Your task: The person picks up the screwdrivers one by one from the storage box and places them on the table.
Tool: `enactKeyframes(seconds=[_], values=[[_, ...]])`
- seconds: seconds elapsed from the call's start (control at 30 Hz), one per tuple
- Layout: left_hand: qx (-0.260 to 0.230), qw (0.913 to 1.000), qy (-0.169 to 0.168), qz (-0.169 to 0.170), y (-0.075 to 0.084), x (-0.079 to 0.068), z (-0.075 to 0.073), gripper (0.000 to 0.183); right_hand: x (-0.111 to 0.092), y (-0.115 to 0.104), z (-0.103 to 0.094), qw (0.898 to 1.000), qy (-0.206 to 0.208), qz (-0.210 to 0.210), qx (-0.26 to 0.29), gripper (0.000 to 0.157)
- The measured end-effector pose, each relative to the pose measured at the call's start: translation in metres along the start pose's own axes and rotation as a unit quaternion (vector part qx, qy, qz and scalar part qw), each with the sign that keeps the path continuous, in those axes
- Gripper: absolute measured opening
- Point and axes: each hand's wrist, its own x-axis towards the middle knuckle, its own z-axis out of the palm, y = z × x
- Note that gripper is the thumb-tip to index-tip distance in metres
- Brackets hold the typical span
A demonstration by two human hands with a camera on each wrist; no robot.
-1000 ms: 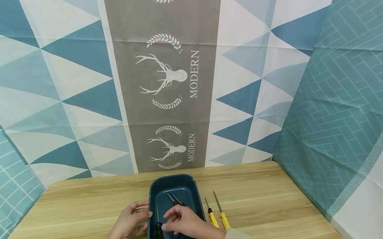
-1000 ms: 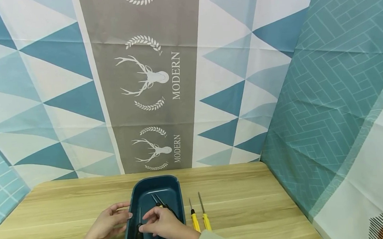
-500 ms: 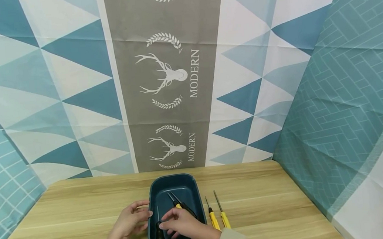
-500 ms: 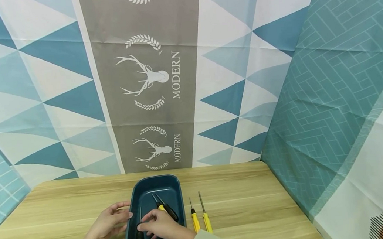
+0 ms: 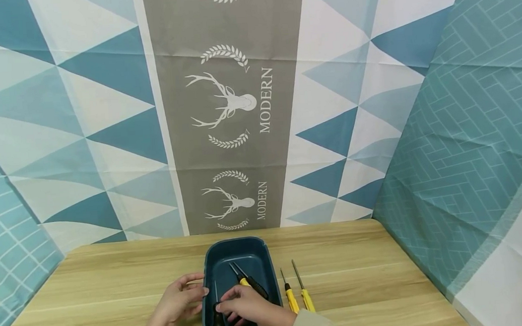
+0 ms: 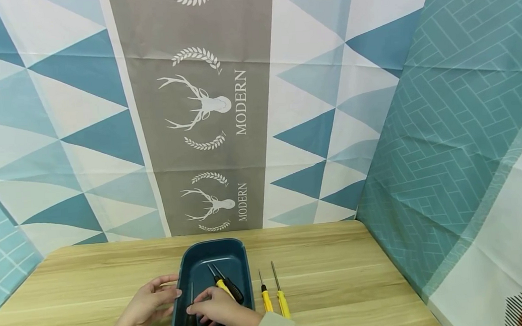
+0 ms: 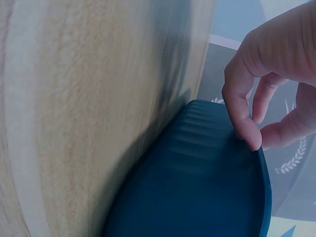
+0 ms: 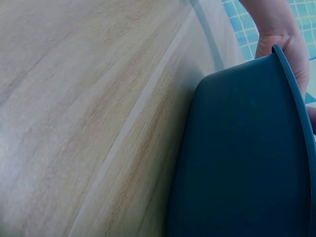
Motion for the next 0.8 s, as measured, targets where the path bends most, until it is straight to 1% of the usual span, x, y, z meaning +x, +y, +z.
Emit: enactKeyframes(seconds=[0.27, 0.47, 0.6, 0.8], values=[[0.002, 1.0, -0.007, 0.003, 0.0005, -0.002, -0.0002, 0.056, 0.0037, 0.0001, 0.003, 0.999, 0.011, 0.03, -0.005, 0.026], [0.002, 1.0, -0.004, 0.0, 0.0012, -0.0023, -0.0007, 0.054, 0.0056, 0.0003, 0.0035, 0.999, -0.002, 0.05, -0.006, 0.026], [-0.002, 1.0, -0.009, -0.003, 0.0021, -0.0016, -0.001, 0.055, 0.0052, -0.0009, 0.005, 0.998, -0.013, 0.06, -0.006, 0.024], [-0.003, 0.9999, -0.011, -0.01, 0.0016, -0.0008, -0.0011, 0.055, 0.0059, -0.0036, 0.0084, 0.997, -0.003, 0.081, -0.014, 0.028]])
